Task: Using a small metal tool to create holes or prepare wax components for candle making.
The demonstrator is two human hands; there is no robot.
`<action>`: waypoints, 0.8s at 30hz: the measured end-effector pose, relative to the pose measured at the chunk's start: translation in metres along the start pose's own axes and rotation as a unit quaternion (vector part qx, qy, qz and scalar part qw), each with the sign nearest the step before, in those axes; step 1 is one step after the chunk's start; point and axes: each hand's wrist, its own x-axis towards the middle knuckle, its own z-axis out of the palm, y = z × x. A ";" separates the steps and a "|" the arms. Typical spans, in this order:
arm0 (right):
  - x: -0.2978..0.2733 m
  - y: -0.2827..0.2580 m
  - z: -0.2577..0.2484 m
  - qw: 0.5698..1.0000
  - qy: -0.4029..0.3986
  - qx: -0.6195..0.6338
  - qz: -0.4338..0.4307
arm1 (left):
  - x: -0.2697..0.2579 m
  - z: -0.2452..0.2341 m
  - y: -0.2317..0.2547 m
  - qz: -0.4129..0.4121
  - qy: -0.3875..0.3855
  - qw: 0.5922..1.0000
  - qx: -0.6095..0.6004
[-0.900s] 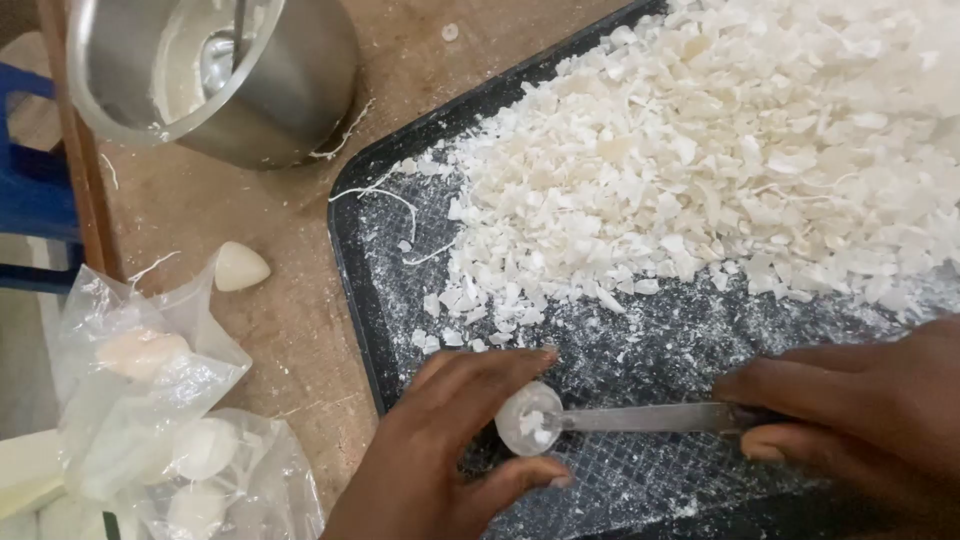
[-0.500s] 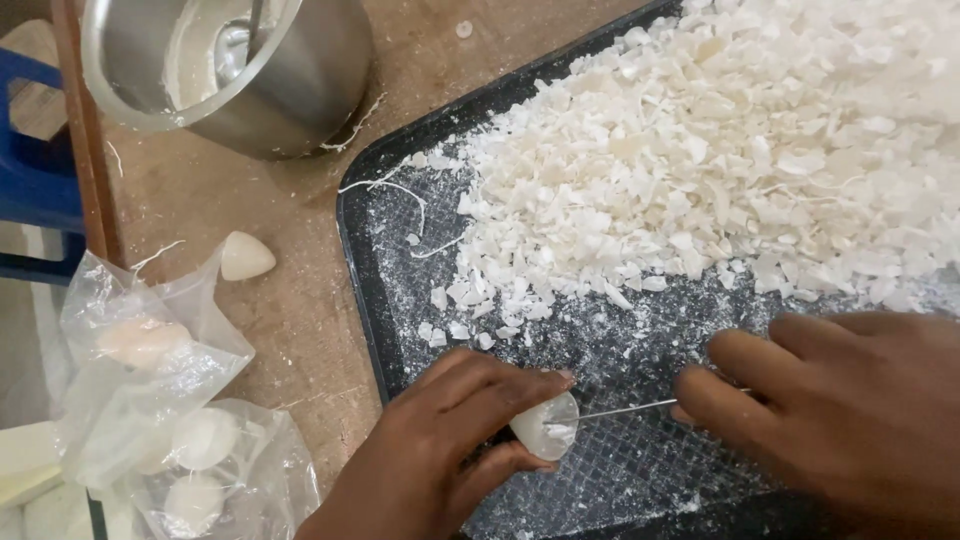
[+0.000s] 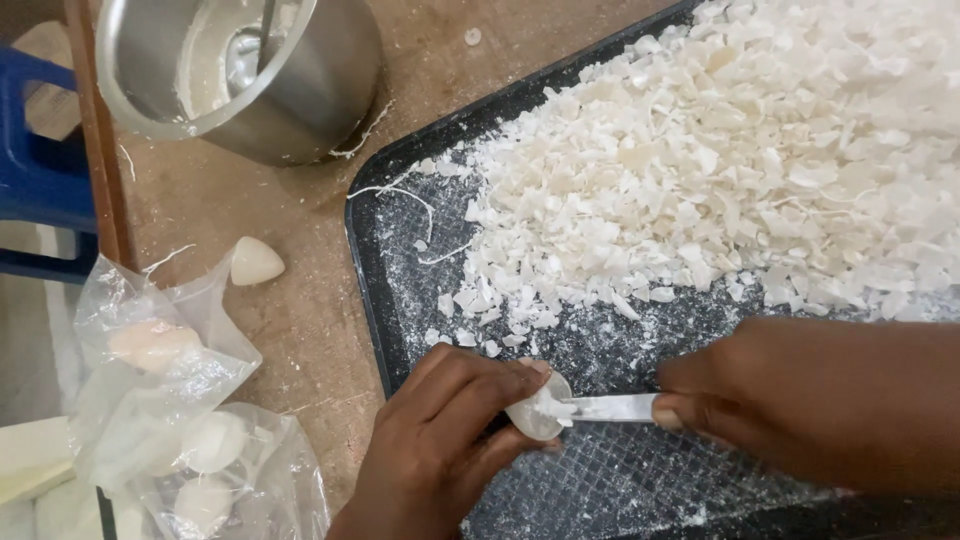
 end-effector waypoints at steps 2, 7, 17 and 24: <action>0.014 0.015 0.003 0.997 0.003 0.067 -0.033 | -0.002 0.007 -0.006 -0.002 0.063 0.998 0.001; -0.009 0.012 -0.029 0.975 0.070 0.138 -0.157 | 0.010 -0.013 0.011 -0.041 0.192 0.980 0.020; -0.042 0.019 -0.054 0.872 0.432 -0.221 -0.065 | 0.088 -0.031 0.026 -0.256 0.203 0.777 -0.539; -0.028 0.058 -0.046 0.651 0.649 -0.369 -0.134 | 0.144 -0.017 0.033 -0.213 0.197 0.738 -0.609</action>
